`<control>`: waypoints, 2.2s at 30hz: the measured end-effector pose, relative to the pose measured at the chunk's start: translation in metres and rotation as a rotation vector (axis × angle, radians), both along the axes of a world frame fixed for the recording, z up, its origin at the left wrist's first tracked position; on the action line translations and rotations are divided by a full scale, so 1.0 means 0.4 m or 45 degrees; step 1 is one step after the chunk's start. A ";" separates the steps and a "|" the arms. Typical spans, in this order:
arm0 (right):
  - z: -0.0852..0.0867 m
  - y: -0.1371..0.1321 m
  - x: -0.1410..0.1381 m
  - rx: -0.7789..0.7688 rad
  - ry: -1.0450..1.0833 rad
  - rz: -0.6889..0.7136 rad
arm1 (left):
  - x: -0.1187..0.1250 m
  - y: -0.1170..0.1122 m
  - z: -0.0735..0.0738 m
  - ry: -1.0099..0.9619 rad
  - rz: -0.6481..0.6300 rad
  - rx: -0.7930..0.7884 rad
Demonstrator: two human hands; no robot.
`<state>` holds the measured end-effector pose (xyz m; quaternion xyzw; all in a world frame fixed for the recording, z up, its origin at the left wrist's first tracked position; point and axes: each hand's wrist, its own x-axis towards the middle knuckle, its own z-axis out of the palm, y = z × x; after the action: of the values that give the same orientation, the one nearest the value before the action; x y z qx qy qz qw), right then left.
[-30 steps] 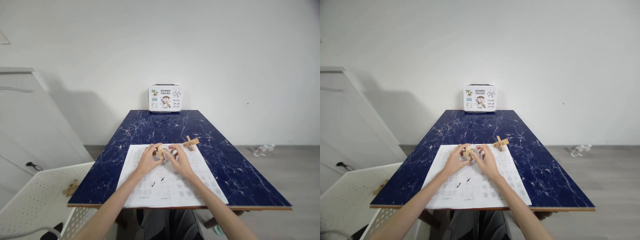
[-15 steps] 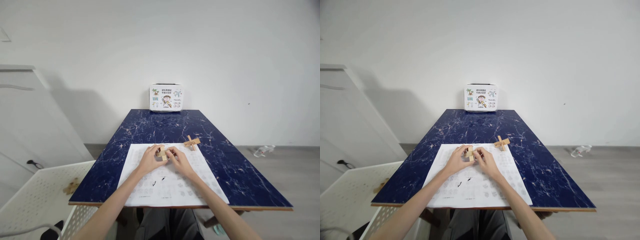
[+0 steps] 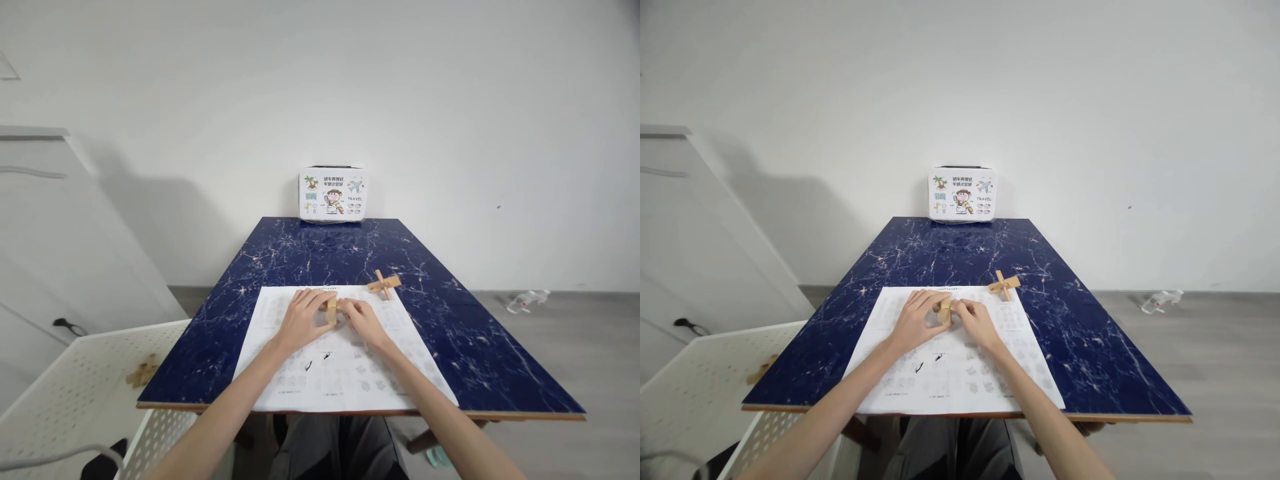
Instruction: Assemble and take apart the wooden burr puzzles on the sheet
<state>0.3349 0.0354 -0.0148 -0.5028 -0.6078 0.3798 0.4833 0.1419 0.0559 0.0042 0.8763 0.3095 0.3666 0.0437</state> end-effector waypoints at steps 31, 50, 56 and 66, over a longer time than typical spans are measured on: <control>-0.025 0.013 0.011 -0.081 0.107 0.012 | 0.003 0.012 0.017 -0.565 -0.325 -1.018; 0.017 -0.017 -0.002 0.155 -0.061 -0.024 | 0.005 0.013 0.012 -0.694 -0.268 -1.443; 0.007 -0.007 0.004 0.112 -0.002 -0.032 | 0.001 0.017 0.002 -0.644 -0.328 -1.360; -0.004 0.003 0.006 -0.024 0.141 0.054 | 0.002 0.003 0.034 -0.458 -0.347 -1.012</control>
<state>0.3371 0.0366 -0.0166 -0.4724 -0.5872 0.4228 0.5033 0.1428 0.0571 0.0178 0.7467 0.2956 0.3565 0.4775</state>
